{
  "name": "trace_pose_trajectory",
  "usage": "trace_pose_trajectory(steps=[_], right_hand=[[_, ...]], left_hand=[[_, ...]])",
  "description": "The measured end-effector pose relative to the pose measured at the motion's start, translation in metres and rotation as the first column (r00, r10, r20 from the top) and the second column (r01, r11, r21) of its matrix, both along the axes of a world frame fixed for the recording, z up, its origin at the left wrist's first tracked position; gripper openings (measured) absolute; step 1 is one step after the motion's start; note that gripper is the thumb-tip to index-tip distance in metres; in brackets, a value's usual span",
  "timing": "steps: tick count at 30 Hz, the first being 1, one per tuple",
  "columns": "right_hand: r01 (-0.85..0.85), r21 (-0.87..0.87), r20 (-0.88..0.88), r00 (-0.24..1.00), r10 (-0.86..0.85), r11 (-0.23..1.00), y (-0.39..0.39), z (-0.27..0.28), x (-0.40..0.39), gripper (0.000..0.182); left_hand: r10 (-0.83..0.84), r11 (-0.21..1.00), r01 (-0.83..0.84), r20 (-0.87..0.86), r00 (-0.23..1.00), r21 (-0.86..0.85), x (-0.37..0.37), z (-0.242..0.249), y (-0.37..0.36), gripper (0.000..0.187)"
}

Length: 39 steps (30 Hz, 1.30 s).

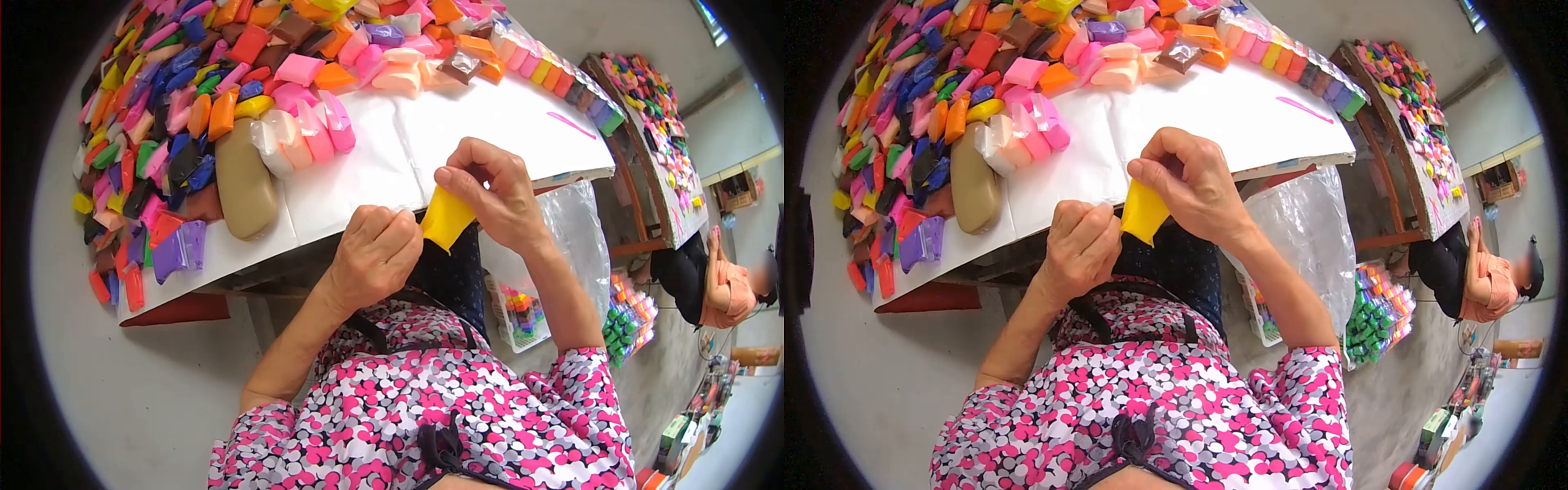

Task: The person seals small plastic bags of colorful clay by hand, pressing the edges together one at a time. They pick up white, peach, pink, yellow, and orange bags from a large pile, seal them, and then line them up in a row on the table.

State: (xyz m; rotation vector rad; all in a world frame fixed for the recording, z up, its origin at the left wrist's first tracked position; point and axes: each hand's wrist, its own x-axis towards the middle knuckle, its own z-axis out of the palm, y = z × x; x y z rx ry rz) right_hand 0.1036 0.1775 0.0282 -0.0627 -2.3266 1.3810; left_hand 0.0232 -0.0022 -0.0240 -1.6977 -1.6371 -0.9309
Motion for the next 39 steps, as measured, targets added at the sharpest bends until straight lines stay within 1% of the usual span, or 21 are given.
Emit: trace_pose_trajectory(steps=[1,4,5,7,8,11,14,15,16,17,18,21,24,27,28,31,34,37,38,39], right_hand=[[0.025,0.027,-0.029,0.999,-0.024,0.999,0.0,-0.001,-0.002,0.027],[-0.084,-0.099,0.171,0.98,0.1,0.992,0.013,0.009,-0.003,0.027],[-0.104,-0.09,0.194,0.974,0.119,0.991,0.019,0.013,-0.002,0.027],[-0.145,-0.071,0.238,0.958,0.158,0.987,0.028,0.018,0.0,0.03],[-0.151,0.011,0.241,0.96,0.144,0.988,0.031,0.016,0.002,0.028],[-0.127,-0.107,0.247,0.957,0.15,0.986,0.025,0.01,0.006,0.025],[0.012,0.034,0.136,0.991,-0.017,0.999,0.016,0.007,0.005,0.019],[0.128,0.216,-0.033,0.992,-0.124,0.968,0.014,0.004,0.005,0.019],[0.266,0.369,-0.218,0.956,-0.196,0.89,0.014,-0.001,0.004,0.018],[0.416,0.482,-0.405,0.886,-0.224,0.771,0.014,-0.002,0.004,0.019],[0.436,0.477,-0.398,0.881,-0.255,0.763,0.01,-0.003,0.012,0.021],[0.319,0.596,-0.376,0.922,-0.095,0.737,-0.004,-0.01,0.033,0.022],[0.332,0.722,-0.358,0.93,-0.083,0.607,-0.018,-0.016,0.032,0.023],[0.374,0.738,-0.428,0.903,-0.038,0.562,-0.016,-0.037,0.021,0.022],[0.378,0.744,-0.42,0.906,-0.056,0.551,-0.016,-0.038,0.022,0.02],[0.385,0.756,-0.444,0.896,-0.017,0.53,-0.014,-0.043,0.021,0.02],[0.377,0.739,-0.429,0.902,-0.042,0.558,-0.012,-0.047,0.023,0.018],[0.345,0.582,-0.355,0.923,-0.152,0.737,-0.015,-0.038,0.028,0.017],[0.319,0.467,-0.285,0.937,-0.202,0.825,-0.017,-0.03,0.034,0.024],[0.329,0.401,-0.198,0.942,-0.27,0.855,-0.019,-0.021,0.038,0.028]], left_hand=[[-0.011,1.0,0.012,0.037,0.999,-0.007,-0.001,0.0,0.0,0.02],[-0.02,1.0,0.02,0.118,0.993,0.0,-0.002,-0.001,-0.001,0.022],[-0.021,1.0,0.02,0.141,0.99,0.004,-0.002,-0.001,-0.002,0.022],[0.013,1.0,-0.015,0.117,0.993,0.015,-0.003,-0.002,0.0,0.02],[0.03,0.999,-0.033,0.105,0.994,0.021,-0.003,-0.002,0.001,0.019],[0.022,0.999,-0.026,0.144,0.989,0.026,-0.002,-0.002,0.003,0.02],[0.015,0.999,-0.023,0.237,0.971,0.033,0.0,0.002,0.004,0.017],[0.025,0.999,-0.036,0.265,0.964,0.038,0.001,0.004,0.005,0.017],[0.033,0.998,-0.048,0.292,0.956,0.045,0.0,0.006,0.008,0.016],[0.041,0.997,-0.061,0.318,0.947,0.053,0.0,0.007,0.01,0.016],[0.06,0.996,-0.079,0.322,0.945,0.047,-0.001,0.007,0.012,0.016],[0.107,0.992,-0.121,0.326,0.939,0.022,-0.001,0.006,0.017,0.016],[0.122,0.992,-0.123,0.31,0.943,-0.014,-0.003,0.005,0.018,0.015],[0.12,0.993,-0.115,0.278,0.953,-0.033,-0.006,0.006,0.018,0.016],[0.12,0.993,-0.114,0.26,0.958,-0.039,-0.006,0.006,0.017,0.016],[0.129,0.991,-0.119,0.202,0.971,-0.057,-0.006,0.006,0.015,0.018],[0.156,0.988,-0.154,0.113,0.981,-0.021,-0.005,0.002,0.016,0.019],[0.188,0.98,-0.186,-0.016,0.982,0.07,-0.005,0.001,0.018,0.018],[0.201,0.975,-0.193,-0.064,0.978,0.107,-0.007,0.002,0.019,0.018],[0.187,0.979,-0.174,-0.127,0.974,0.107,-0.008,0.006,0.02,0.018]])
